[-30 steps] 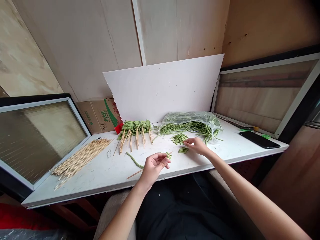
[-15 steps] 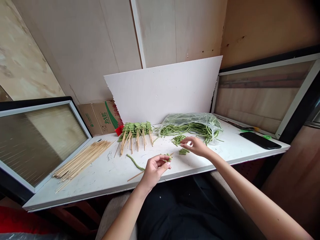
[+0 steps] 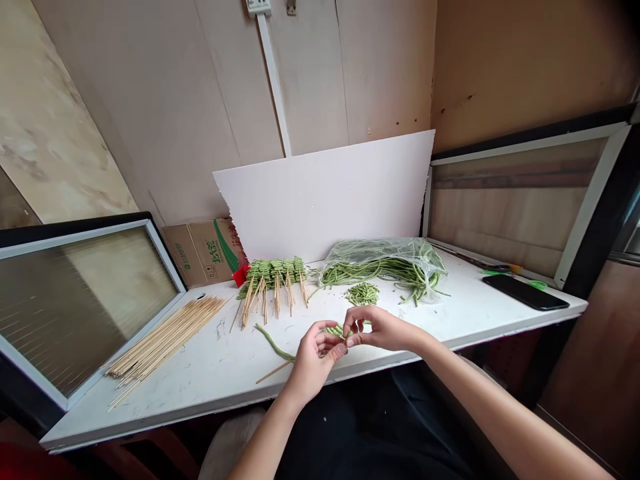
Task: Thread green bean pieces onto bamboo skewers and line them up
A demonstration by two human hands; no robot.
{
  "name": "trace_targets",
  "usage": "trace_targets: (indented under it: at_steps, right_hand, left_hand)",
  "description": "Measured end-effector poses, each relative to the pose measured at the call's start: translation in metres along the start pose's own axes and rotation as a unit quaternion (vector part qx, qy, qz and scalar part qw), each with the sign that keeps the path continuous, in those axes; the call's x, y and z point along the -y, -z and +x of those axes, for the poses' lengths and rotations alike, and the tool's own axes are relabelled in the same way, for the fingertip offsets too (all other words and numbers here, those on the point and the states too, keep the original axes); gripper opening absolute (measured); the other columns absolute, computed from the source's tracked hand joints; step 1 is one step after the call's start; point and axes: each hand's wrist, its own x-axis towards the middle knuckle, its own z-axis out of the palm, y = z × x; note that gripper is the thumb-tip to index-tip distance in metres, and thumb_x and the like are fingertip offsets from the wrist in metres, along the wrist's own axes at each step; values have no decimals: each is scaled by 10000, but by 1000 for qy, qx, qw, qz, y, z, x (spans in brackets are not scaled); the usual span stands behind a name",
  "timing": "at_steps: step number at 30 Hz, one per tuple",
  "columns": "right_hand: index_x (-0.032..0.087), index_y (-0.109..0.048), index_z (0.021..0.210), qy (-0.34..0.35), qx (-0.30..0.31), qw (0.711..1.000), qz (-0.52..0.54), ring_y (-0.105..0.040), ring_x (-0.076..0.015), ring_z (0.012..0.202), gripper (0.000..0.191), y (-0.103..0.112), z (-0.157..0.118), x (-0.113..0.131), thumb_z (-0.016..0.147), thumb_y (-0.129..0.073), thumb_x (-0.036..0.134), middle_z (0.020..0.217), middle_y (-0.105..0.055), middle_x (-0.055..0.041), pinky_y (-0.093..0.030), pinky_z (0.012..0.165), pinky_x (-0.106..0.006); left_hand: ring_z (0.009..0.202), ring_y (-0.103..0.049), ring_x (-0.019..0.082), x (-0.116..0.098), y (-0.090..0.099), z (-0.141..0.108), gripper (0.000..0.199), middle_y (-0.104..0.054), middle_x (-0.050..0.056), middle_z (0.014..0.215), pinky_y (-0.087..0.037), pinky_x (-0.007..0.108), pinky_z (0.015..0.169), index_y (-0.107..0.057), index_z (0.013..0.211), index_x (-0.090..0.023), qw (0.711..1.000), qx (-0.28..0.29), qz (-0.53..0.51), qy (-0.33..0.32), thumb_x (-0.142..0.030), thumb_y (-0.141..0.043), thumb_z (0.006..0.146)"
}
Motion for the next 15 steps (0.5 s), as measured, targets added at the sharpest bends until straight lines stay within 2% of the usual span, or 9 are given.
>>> trace_targets:
  at_steps: [3, 6, 9, 11, 15]
  right_hand:
    - [198, -753, 945, -9, -23, 1000, -5, -628, -188, 815, 368, 7, -2, 0, 887, -777, 561, 930, -766, -51, -507, 789, -328]
    - [201, -749, 956, -11, -13, 999, -28, -645, -193, 840, 305, 11, -5, 4, 924, -743, 504, 951, -768, -54, -515, 810, -335]
    - [216, -758, 1027, 1, -2, 998, -58, -650, -198, 868, 256, 6, -6, 7, 927, -747, 451, 992, -767, -55, -520, 822, -337]
    - [225, -765, 1067, 18, -10, 997, -70, -648, -202, 875, 288, -2, -5, 9, 899, -790, 457, 1003, -761, -56, -522, 811, -332]
    - [222, -786, 994, 73, -50, 992, -89, -637, -215, 877, 293, -14, 1, 9, 912, -785, 503, 902, -748, -60, -507, 800, -334]
  left_hand:
    - [1007, -743, 248, -1, 5, 3, 368, -789, 112, 1055, -570, 381, 945, -718, 1116, -170, 997, -9, 78, -19, -416, -822, 863]
    - [980, -749, 256, -9, 15, 4, 236, -807, 100, 1008, -573, 386, 949, -793, 951, -178, 988, -29, 147, -37, -398, -806, 867]
    - [941, -748, 250, -19, 22, 3, 164, -815, 79, 956, -577, 370, 918, -816, 925, -196, 980, -44, 189, -51, -350, -794, 872]
    - [934, -743, 242, -23, 23, 1, 131, -816, 72, 951, -578, 354, 896, -819, 923, -203, 976, -48, 203, -64, -320, -784, 877]
    - [880, -732, 222, -24, 19, 0, 119, -812, 64, 926, -576, 326, 843, -810, 926, -198, 973, -44, 211, -77, -301, -779, 876]
